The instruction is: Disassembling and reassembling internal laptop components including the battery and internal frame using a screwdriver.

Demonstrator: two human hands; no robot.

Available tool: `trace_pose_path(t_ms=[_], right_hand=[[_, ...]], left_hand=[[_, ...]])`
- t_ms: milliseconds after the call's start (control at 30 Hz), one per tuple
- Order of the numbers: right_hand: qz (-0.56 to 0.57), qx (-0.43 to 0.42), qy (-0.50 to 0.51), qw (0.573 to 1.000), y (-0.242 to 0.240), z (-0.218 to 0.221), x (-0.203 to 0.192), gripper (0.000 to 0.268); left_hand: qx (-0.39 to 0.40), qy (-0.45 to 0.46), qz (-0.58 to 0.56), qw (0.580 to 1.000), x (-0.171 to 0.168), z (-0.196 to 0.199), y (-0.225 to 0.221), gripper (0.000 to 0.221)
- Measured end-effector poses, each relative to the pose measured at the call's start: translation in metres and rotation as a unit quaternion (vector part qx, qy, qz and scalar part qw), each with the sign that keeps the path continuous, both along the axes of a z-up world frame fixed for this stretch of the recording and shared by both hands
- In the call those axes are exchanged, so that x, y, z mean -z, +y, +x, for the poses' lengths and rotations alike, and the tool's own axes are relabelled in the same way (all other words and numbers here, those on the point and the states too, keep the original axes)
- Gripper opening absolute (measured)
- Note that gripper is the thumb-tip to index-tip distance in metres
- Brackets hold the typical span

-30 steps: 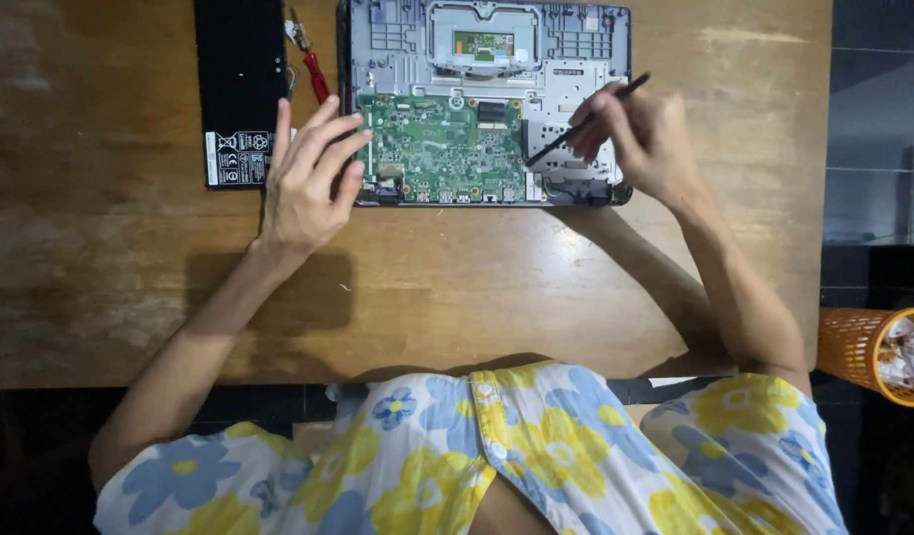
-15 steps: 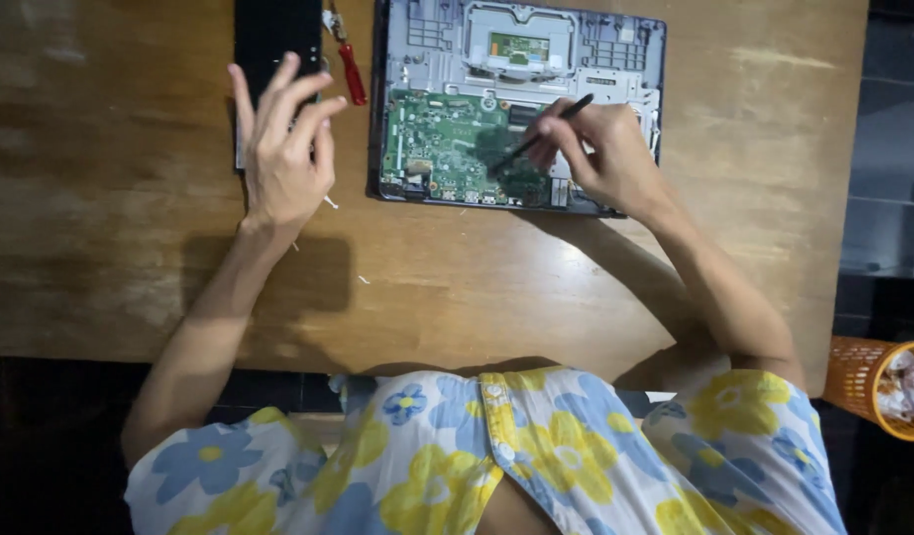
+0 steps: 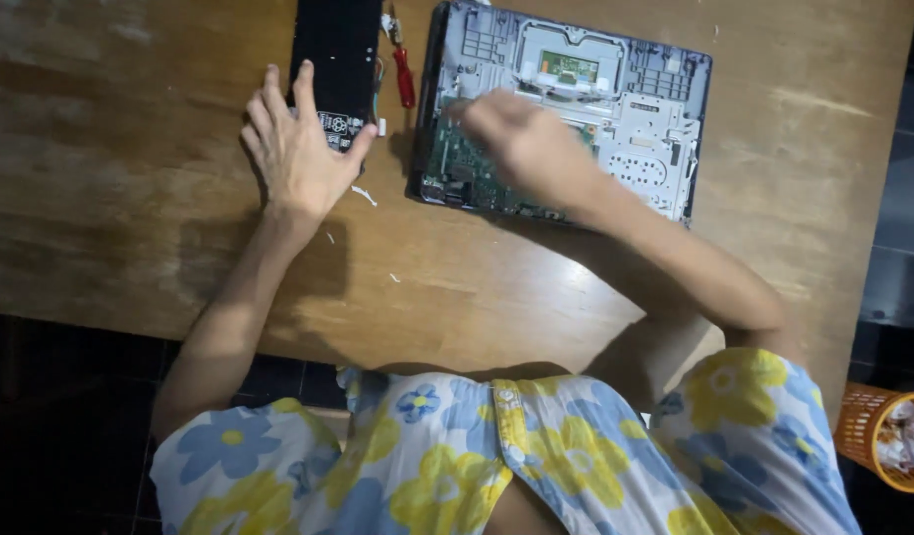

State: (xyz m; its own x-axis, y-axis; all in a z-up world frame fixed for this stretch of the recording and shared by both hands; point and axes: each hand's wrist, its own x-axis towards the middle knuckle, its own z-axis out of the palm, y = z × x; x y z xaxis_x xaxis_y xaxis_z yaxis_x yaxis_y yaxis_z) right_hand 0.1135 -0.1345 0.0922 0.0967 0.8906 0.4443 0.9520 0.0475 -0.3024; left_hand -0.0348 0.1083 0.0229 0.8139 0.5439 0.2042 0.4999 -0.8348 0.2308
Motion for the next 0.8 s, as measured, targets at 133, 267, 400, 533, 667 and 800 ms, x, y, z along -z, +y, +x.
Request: trace_pose_path(t_ms=[133,267,400,533,667,800], right_hand=[[-0.058,-0.024,-0.169,0.984,0.033,-0.041,0.023,0.02],[-0.062,-0.012,-0.272,0.96,0.05,-0.061,0.033,0.005],[-0.064,-0.016,-0.276,0.959,0.057,-0.069,0.036,0.005],[-0.082,-0.04,-0.281,0.955,0.047,-0.072,0.032,0.01],[-0.063,-0.079,-0.239,0.966,0.012,-0.064,0.024,0.003],[-0.069,-0.106,-0.167,0.978,-0.035,-0.049,0.024,0.006]], left_hand=[[0.015,0.02,-0.006,1.0,-0.003,-0.002,-0.003,0.099],[0.011,0.017,-0.026,0.999,-0.008,0.001,-0.002,0.09],[0.0,0.012,-0.069,0.998,-0.016,0.001,0.003,0.104],[-0.008,0.038,-0.105,0.994,-0.038,-0.003,0.011,0.109],[0.011,0.024,-0.142,0.99,-0.04,-0.009,0.022,0.11],[0.016,0.002,-0.185,0.983,-0.062,-0.01,0.024,0.111]])
